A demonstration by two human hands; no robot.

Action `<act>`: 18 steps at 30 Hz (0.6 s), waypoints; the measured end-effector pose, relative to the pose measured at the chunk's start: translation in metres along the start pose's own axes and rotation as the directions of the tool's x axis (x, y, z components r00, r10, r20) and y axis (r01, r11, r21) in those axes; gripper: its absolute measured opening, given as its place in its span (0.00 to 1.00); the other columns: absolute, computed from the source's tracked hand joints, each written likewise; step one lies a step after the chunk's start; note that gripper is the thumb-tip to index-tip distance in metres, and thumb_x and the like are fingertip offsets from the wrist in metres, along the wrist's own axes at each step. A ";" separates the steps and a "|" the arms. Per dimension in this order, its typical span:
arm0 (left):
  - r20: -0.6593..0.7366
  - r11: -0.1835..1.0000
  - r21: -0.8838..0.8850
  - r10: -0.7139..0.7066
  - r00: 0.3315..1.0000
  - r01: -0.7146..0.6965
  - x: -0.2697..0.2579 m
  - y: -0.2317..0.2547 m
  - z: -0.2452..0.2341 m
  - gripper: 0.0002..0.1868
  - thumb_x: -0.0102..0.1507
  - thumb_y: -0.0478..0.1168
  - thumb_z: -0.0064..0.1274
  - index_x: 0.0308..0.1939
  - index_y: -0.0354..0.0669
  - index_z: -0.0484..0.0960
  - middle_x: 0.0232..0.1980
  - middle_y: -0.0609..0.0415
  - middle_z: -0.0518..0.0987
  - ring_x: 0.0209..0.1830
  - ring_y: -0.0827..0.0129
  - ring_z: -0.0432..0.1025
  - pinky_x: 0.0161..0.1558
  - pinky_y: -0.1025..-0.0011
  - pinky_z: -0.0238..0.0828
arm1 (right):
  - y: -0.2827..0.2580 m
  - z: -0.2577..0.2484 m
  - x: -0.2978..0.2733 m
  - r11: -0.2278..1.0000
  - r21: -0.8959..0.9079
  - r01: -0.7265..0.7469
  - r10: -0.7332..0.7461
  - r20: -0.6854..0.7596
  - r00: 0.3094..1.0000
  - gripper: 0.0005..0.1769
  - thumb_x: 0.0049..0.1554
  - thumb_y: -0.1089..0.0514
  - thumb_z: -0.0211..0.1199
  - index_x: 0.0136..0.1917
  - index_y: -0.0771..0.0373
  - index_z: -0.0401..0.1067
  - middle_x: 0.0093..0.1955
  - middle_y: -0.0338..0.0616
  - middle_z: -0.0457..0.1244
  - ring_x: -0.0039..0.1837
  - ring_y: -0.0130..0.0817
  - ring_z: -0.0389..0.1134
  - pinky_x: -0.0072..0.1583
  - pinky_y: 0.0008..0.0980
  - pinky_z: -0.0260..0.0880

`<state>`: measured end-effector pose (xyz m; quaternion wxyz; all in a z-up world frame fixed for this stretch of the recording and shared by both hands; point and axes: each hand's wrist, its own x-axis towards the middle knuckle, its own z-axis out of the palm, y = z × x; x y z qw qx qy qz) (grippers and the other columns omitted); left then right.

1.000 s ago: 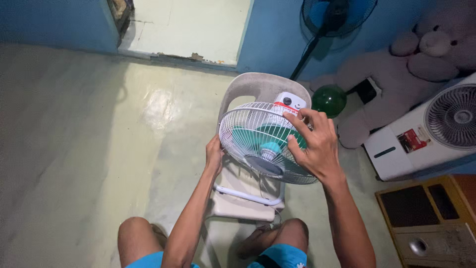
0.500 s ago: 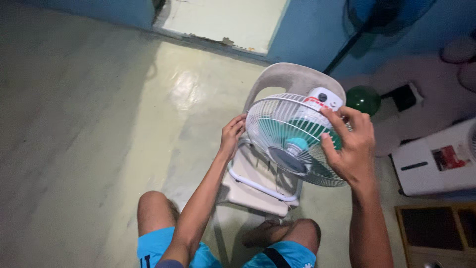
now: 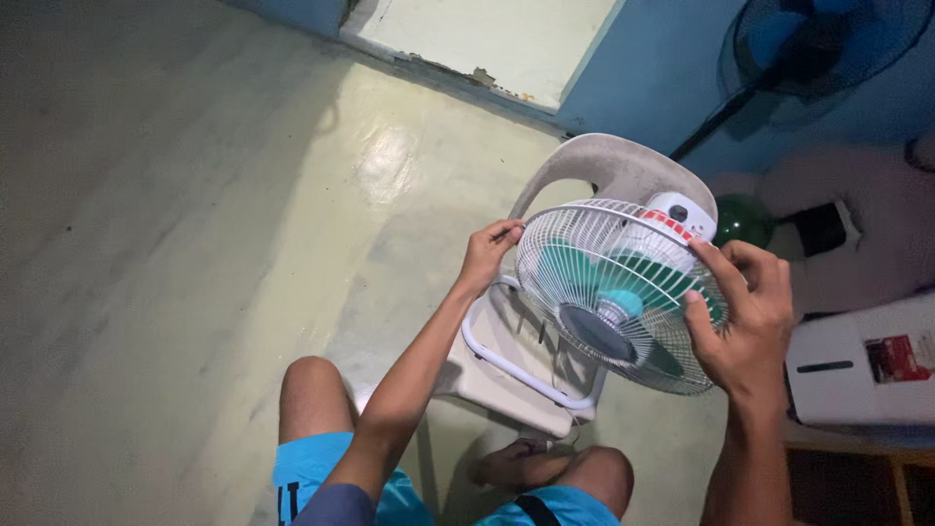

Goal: The person assembles a table fan by attaching the front grill, inserting the fan blade, securing it with a nut, and attaching the rear grill. The person uses a screwdriver to tighten the central nut and handles the fan components by hand.

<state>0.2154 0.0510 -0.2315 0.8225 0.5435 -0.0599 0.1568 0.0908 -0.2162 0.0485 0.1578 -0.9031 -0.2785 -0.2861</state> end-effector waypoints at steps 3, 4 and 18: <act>-0.002 0.999 -0.043 -0.030 1.000 0.030 0.002 -0.001 0.002 0.19 0.68 0.43 0.56 0.57 0.32 0.82 0.49 0.54 0.84 0.49 0.75 0.75 0.55 0.76 0.72 | 0.001 0.002 -0.002 1.000 0.005 -0.011 0.011 0.000 1.000 0.31 0.54 0.57 0.62 0.71 0.53 0.75 0.61 0.46 0.60 0.62 0.41 0.59 0.61 0.43 0.66; -0.003 0.997 -0.071 -0.043 0.999 0.043 0.002 -0.002 0.004 0.18 0.68 0.43 0.56 0.57 0.34 0.81 0.48 0.56 0.84 0.49 0.76 0.75 0.55 0.77 0.72 | 0.002 0.003 -0.002 1.000 0.007 -0.009 0.009 -0.001 1.000 0.31 0.53 0.57 0.62 0.71 0.53 0.75 0.61 0.46 0.60 0.62 0.41 0.60 0.61 0.43 0.66; -0.136 0.976 -0.216 0.001 0.991 -0.031 -0.019 -0.017 0.013 0.12 0.67 0.39 0.59 0.48 0.33 0.83 0.48 0.56 0.81 0.50 0.74 0.72 0.58 0.75 0.67 | 0.003 0.011 -0.003 0.999 0.035 -0.032 0.034 -0.050 0.998 0.27 0.55 0.59 0.61 0.68 0.52 0.76 0.57 0.45 0.61 0.59 0.40 0.60 0.60 0.39 0.64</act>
